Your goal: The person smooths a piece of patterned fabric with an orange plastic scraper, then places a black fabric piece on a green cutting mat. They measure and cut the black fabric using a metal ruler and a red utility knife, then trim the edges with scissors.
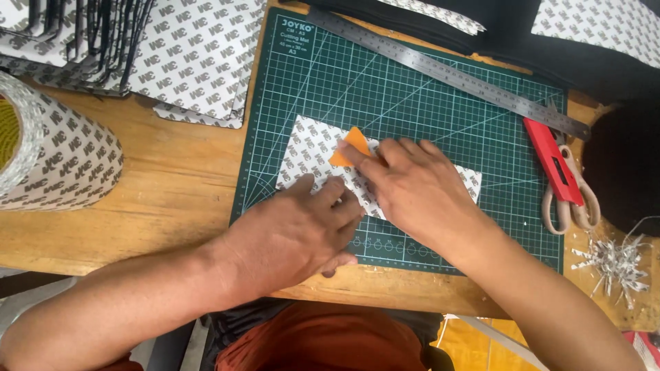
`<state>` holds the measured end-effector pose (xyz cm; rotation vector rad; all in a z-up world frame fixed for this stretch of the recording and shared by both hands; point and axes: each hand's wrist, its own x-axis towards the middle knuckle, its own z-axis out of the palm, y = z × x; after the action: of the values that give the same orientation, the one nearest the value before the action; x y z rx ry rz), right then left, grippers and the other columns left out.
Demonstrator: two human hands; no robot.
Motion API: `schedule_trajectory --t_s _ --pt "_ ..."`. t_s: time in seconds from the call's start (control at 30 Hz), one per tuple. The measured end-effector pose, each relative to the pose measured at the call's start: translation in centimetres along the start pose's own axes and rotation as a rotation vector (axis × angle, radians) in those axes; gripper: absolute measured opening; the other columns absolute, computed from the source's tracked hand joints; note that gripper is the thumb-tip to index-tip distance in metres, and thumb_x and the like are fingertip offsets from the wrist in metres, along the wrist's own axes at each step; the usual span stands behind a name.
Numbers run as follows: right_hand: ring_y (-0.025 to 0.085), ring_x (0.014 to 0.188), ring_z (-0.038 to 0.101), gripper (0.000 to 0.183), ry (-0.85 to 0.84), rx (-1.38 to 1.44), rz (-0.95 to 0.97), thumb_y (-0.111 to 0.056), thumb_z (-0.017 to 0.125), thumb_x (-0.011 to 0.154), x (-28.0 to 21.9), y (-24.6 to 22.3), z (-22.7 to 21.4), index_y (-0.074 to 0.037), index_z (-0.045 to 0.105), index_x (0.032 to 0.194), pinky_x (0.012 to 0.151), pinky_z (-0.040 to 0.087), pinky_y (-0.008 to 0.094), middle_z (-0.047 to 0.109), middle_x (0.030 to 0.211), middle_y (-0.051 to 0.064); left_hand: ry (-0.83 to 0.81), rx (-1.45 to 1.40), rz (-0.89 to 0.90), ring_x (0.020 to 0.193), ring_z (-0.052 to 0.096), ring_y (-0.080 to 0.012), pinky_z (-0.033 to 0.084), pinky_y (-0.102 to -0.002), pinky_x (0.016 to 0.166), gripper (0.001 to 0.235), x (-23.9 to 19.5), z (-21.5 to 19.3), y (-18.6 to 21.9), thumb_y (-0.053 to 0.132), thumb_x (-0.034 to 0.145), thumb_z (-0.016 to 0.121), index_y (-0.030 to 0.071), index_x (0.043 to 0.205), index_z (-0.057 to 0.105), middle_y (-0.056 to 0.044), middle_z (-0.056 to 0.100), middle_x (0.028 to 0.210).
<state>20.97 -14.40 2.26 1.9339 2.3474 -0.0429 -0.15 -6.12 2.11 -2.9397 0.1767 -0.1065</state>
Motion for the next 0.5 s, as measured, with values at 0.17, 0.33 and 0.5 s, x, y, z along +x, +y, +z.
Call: schedule_trajectory --t_s 0.17,0.33,0.5 --pt "0.034 0.099 0.065 0.067 -0.036 0.030 -0.061 -0.019 0.064 0.092 3.3 -0.7 -0.7 -0.023 0.048 0.156 0.086 0.050 0.049 0.066 0.111 0.014 0.054 -0.005 -0.043 0.118 0.058 -0.0319 0.050 -0.041 0.086 0.057 -0.1 0.3 0.0 0.068 0.100 0.048 0.018 0.112 0.073 -0.007 0.066 0.124" --pt "0.036 0.101 0.063 0.074 -0.107 0.107 -0.045 -0.012 0.065 0.091 5.5 -1.1 -1.3 -0.025 0.042 0.160 0.096 0.047 0.054 0.064 0.109 0.015 0.070 -0.020 -0.037 0.120 0.060 -0.0330 0.050 -0.041 0.088 0.053 -0.1 0.3 -0.3 0.063 0.104 0.047 0.017 0.112 0.072 -0.006 0.067 0.116" --pt "0.032 0.084 0.060 0.074 -0.075 0.195 0.003 -0.007 0.068 0.093 6.2 -1.4 -1.5 -0.029 0.044 0.159 0.087 0.054 0.053 0.056 0.090 0.011 0.091 -0.126 -0.035 0.107 0.064 -0.0280 0.054 -0.039 0.087 0.060 -0.2 -0.3 -1.2 0.062 0.105 0.045 0.009 0.124 0.067 -0.013 0.073 0.113"
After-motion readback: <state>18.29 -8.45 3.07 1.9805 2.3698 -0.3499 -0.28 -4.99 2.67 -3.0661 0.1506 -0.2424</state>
